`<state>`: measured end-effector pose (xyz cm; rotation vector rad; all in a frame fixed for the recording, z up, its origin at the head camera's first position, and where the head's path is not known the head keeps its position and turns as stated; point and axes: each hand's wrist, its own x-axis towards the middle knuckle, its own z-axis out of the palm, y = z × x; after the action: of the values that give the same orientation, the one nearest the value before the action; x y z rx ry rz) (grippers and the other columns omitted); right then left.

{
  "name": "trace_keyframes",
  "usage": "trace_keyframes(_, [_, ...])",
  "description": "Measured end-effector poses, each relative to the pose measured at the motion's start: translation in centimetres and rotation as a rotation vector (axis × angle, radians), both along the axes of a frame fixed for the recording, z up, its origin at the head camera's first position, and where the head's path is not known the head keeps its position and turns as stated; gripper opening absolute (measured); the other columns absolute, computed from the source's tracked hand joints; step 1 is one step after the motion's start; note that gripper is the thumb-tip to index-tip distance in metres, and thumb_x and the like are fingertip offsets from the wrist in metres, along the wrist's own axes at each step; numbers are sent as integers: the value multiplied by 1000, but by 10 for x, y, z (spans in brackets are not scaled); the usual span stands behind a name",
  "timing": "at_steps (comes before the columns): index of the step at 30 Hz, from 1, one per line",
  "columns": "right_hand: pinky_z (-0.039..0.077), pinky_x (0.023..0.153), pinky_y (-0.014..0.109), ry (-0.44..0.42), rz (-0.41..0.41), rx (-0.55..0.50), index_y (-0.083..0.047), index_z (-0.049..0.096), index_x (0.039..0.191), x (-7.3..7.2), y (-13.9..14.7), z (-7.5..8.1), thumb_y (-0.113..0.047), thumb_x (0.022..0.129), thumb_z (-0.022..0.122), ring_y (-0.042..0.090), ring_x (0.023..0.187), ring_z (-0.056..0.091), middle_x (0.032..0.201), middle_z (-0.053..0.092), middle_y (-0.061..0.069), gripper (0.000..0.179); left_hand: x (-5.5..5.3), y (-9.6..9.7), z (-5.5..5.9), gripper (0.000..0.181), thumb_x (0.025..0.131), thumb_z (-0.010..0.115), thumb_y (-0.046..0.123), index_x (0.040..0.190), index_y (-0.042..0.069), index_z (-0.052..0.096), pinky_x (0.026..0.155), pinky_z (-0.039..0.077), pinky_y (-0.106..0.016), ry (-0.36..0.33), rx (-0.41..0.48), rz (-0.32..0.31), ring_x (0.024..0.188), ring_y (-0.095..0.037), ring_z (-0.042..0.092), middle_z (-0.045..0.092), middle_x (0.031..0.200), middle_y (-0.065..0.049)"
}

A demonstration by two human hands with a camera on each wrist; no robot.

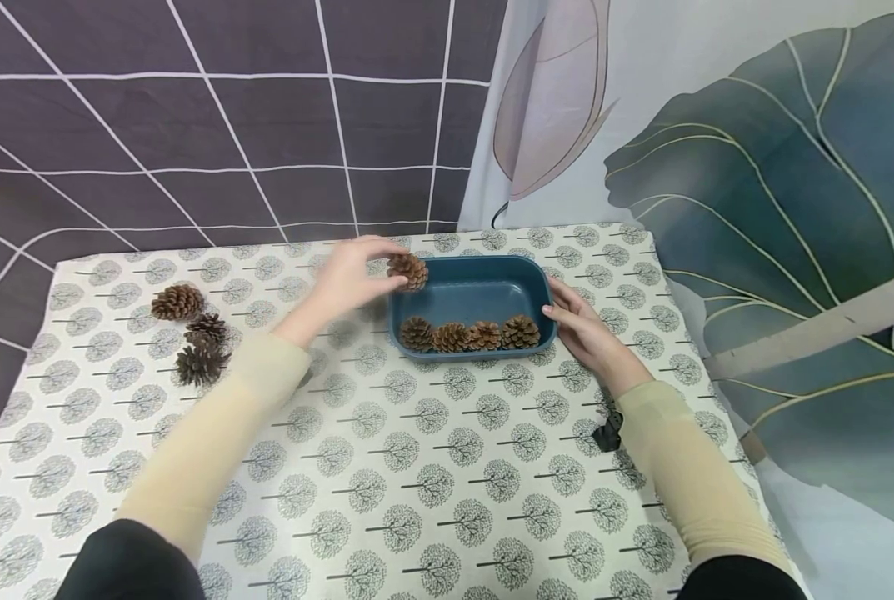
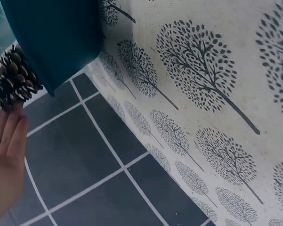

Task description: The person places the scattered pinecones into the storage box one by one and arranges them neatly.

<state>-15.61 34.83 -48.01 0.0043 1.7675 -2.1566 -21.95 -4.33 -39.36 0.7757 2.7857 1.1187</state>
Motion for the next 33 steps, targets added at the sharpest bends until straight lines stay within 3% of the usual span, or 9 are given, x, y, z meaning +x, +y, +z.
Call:
trace_keyframes(5, [43,120,18,-1,-7,-7,-13,24,169,0,0,1,-3,108,54,5,136,53,174,27,10,69,-7,13,-5,42,94,83,21,134,11,73,121,49,-42,-30,-62,-94,132,-28,66,72,140,-8])
trace_keyframes(10, [46,115,15,8,-1,-24,-11,23,169,0,0,-1,-2,108,52,6,137,53,158,46,-6,68,-12,18,-9,42,95,81,19,134,11,72,125,45,-43,-37,-170,-176,139,-28,62,69,144,-8])
trace_keyframes(17, [47,113,14,19,12,-40,-11,22,169,0,1,-2,-2,109,51,6,137,53,152,49,-11,68,-16,21,-13,41,96,79,14,136,11,71,128,41,-44,-51,-280,-300,143,-29,58,67,147,-9])
trace_keyframes(27, [41,122,19,-6,-2,-9,-12,21,170,1,0,2,-2,108,51,4,137,52,171,31,6,69,-19,21,-17,42,96,78,10,137,10,70,130,39,-44,-80,-318,-346,146,-28,56,66,149,-7])
trace_keyframes(33, [44,118,16,-1,5,-22,-10,20,170,0,0,0,-1,109,50,6,137,52,157,45,-6,69,-20,20,-17,41,95,79,10,135,11,71,129,40,-45,-82,-315,-363,144,-28,57,67,148,-7])
